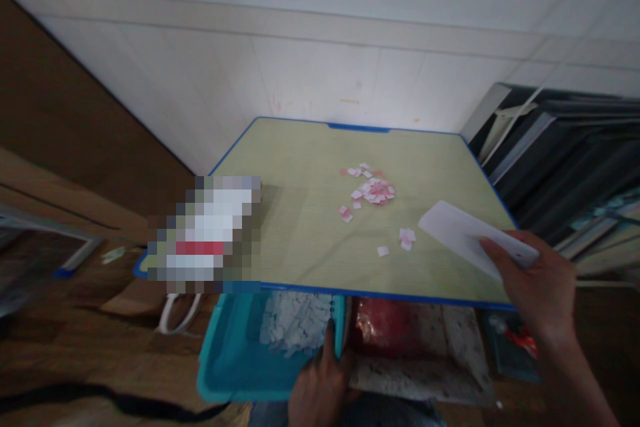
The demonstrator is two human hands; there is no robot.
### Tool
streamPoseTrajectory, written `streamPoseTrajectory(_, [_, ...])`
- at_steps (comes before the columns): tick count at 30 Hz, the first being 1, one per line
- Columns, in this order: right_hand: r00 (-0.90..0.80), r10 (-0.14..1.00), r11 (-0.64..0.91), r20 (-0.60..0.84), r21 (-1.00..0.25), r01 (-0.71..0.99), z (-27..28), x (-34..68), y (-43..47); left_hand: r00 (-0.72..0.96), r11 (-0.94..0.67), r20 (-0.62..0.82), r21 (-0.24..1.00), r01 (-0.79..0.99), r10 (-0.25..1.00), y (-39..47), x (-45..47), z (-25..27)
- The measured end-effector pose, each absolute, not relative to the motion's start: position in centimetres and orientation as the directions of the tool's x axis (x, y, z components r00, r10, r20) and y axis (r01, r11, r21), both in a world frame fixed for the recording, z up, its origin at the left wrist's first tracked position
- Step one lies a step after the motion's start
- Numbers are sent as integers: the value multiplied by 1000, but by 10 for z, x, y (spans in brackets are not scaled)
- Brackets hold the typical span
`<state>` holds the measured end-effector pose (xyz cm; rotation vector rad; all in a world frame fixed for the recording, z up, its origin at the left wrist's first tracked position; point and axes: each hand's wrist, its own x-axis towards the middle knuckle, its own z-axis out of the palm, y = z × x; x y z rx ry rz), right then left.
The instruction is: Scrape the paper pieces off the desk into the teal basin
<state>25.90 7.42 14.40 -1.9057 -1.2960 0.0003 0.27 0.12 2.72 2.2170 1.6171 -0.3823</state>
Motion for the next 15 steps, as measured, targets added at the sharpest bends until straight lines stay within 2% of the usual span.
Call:
streamPoseTrajectory(3, [418,809,-101,412,-604,790,141,261,74,249,-236,-472,88,968,846,3,6,30])
streamPoseTrajectory(8, [352,833,-47,427,-579,814,139,260,78,309,-279,-469,135,951,827,4,4,32])
streamPoseTrajectory(15, [270,848,21,456,-538,843,141,258,84,284,-263,-460,112,958,841,3,4,31])
